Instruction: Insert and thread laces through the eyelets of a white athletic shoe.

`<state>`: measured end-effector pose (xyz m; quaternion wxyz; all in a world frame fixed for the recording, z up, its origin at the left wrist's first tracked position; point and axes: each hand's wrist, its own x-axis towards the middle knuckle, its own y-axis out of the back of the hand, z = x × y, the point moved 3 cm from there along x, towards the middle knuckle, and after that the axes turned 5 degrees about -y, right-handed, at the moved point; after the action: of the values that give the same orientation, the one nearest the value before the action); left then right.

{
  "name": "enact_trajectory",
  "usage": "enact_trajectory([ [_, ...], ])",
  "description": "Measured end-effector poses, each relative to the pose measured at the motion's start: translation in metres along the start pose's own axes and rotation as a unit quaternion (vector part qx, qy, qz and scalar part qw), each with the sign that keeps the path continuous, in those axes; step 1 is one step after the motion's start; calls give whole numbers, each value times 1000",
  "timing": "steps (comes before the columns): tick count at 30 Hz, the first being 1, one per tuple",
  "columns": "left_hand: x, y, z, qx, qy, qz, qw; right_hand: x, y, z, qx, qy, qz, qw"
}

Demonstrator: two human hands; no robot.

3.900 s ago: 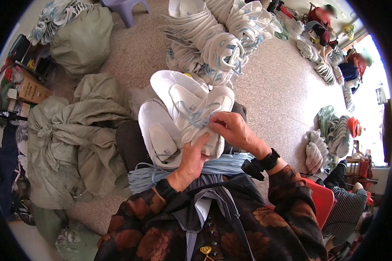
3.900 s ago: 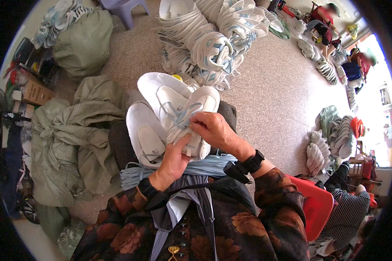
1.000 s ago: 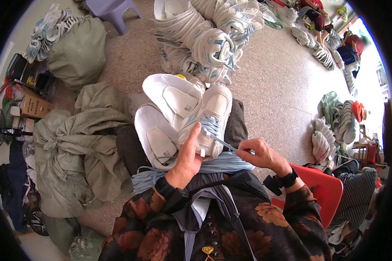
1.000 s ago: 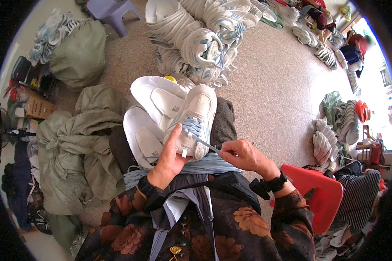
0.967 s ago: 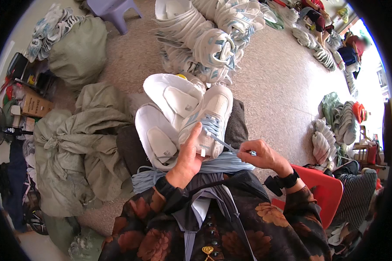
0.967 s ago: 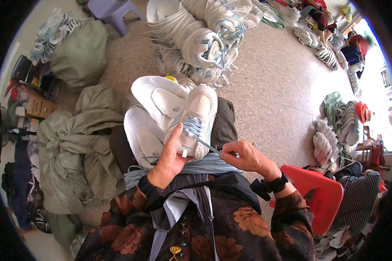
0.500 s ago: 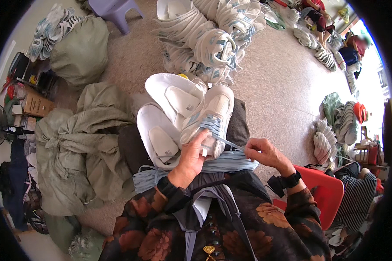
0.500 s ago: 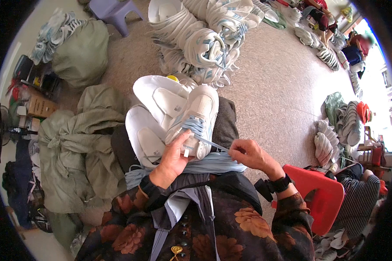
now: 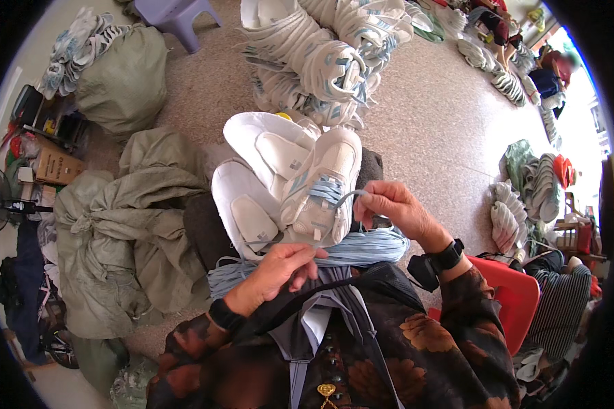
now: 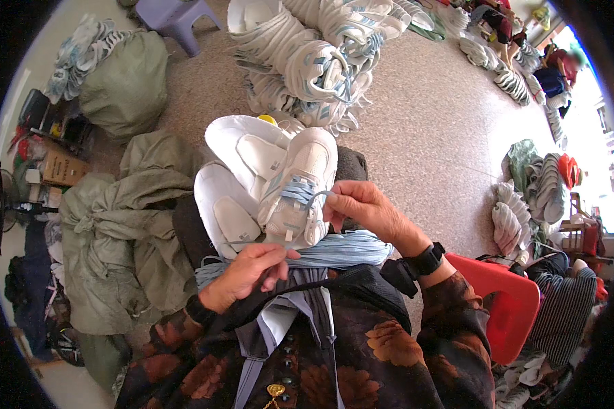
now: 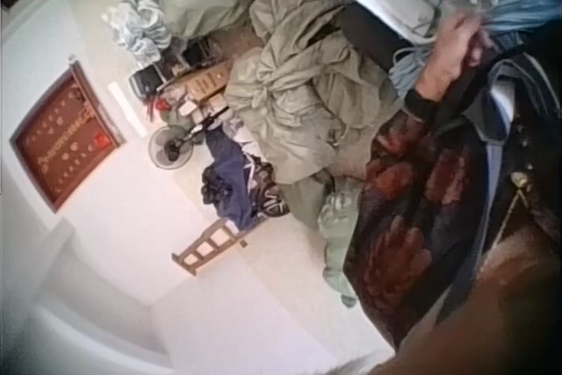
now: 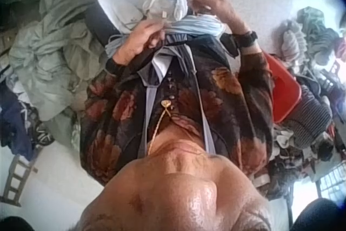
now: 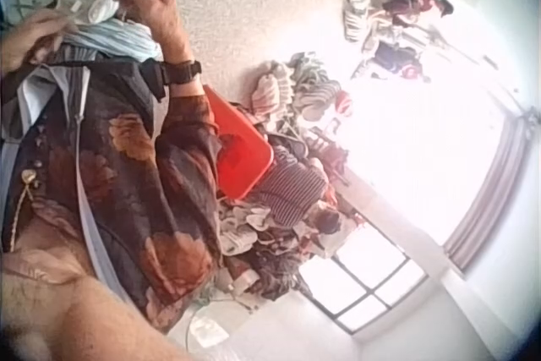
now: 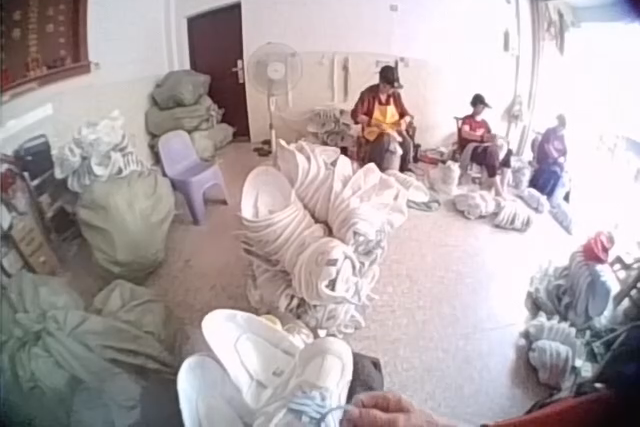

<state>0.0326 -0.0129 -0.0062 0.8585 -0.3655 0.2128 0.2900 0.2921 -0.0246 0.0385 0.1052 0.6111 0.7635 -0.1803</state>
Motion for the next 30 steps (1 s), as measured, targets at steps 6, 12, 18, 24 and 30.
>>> enact_trajectory([
  [6,-28,-19,67,395,-338,137,843,18,3,-4,71,42,2,997],
  [12,-31,-32,85,605,-498,149,603,34,-15,-6,65,10,-78,995],
  [18,-32,-46,99,648,-579,126,479,40,-29,-4,-50,28,-165,985],
  [24,-30,-38,81,624,-558,107,536,21,-12,-11,-205,145,-119,961],
  [30,-20,2,12,434,-261,94,857,-40,21,-22,-224,121,-77,964],
])
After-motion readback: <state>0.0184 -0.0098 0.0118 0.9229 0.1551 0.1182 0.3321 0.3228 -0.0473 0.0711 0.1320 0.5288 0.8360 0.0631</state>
